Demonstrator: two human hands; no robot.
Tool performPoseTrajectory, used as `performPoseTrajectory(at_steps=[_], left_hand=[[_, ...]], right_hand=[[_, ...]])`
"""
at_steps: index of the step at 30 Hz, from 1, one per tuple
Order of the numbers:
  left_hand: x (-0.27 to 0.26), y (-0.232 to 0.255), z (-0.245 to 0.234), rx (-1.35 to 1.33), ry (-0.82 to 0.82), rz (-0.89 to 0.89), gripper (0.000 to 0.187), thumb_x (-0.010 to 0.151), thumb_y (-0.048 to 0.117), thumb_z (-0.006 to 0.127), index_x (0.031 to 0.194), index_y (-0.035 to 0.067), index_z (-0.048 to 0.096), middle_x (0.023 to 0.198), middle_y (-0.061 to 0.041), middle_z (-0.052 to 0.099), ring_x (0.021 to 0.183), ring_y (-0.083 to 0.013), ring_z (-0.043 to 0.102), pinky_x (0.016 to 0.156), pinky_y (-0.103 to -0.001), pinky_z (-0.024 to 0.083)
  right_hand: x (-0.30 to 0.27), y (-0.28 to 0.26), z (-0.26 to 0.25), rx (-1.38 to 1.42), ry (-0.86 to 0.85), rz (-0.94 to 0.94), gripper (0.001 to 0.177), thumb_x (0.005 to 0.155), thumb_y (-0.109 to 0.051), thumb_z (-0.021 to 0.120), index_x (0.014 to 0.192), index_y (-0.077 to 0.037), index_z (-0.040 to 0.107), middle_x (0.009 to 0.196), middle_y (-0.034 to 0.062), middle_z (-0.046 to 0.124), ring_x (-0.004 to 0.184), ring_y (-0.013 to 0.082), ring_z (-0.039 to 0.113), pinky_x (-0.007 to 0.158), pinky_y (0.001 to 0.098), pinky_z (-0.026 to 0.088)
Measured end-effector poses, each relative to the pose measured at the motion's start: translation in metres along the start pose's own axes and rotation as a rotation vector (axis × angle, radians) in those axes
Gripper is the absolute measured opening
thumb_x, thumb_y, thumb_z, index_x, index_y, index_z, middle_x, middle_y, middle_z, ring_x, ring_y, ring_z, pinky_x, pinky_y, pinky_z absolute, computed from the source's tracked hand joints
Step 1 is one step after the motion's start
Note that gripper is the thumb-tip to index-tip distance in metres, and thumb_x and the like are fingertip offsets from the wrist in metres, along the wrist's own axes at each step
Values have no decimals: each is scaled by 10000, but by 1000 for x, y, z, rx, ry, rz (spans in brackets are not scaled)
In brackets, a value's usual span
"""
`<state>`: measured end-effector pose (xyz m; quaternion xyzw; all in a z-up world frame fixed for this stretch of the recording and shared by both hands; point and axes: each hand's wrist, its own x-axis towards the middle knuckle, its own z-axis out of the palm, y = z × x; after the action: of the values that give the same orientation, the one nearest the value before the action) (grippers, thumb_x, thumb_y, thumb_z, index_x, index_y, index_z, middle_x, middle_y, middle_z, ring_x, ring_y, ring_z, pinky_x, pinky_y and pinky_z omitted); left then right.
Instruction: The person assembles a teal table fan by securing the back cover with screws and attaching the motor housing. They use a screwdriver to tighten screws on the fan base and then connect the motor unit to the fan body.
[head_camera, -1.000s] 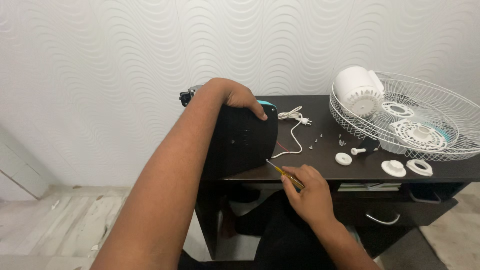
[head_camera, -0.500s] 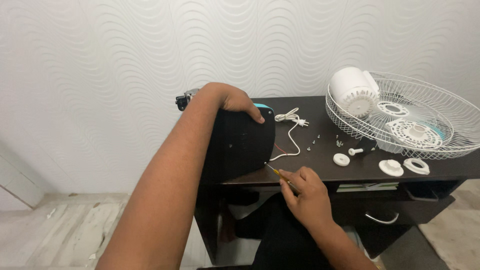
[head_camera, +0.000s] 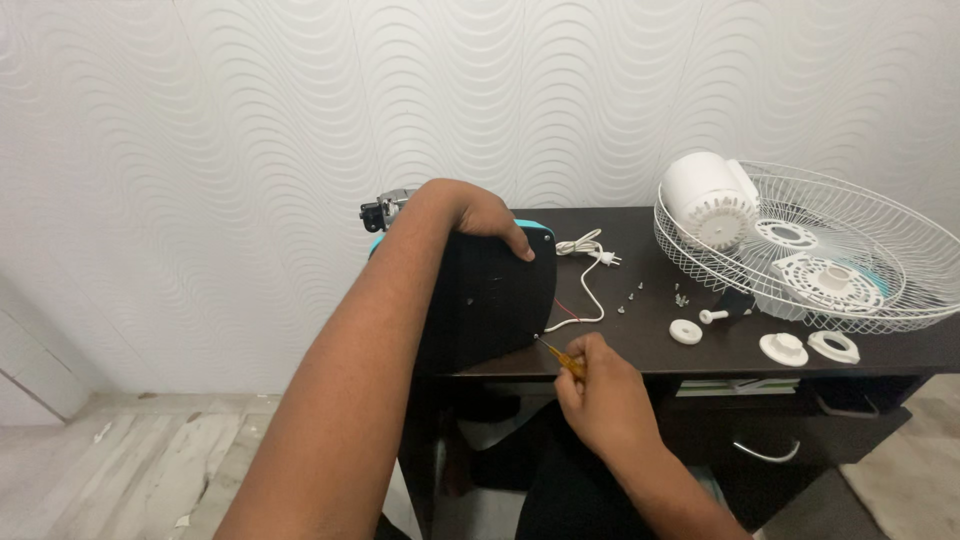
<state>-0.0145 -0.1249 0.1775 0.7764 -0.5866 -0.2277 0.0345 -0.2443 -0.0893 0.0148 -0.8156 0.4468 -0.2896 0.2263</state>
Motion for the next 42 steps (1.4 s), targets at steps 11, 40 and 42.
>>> performPoseTrajectory(at_steps=[11, 40, 42], left_hand=[[2, -1, 0, 17, 13, -4, 644, 704, 476, 788, 1219, 90, 770, 1240, -169, 746, 1114, -342, 714, 969, -445, 510], [0, -3, 1, -8, 15, -14, 642, 699, 478, 797, 1202, 81, 776, 1214, -162, 763, 1079, -336, 736, 953, -426, 531], [0, -3, 0, 1, 14, -4, 638, 707, 476, 793, 1206, 78, 772, 1210, -161, 762, 1074, -331, 737, 954, -424, 533]], right_hand=[[-3, 8, 11, -71, 148, -86, 256, 994, -312, 619, 1000, -79, 725, 732, 97, 742, 628, 257, 734, 643, 394, 582], [-6, 6, 13, -28, 173, -202, 253, 890, -184, 677, 1109, -63, 715, 922, 118, 730, 747, 265, 738, 703, 377, 587], [-4, 2, 9, 7, 165, -186, 232, 895, -197, 675, 1083, -76, 740, 901, 104, 748, 709, 245, 744, 681, 366, 590]])
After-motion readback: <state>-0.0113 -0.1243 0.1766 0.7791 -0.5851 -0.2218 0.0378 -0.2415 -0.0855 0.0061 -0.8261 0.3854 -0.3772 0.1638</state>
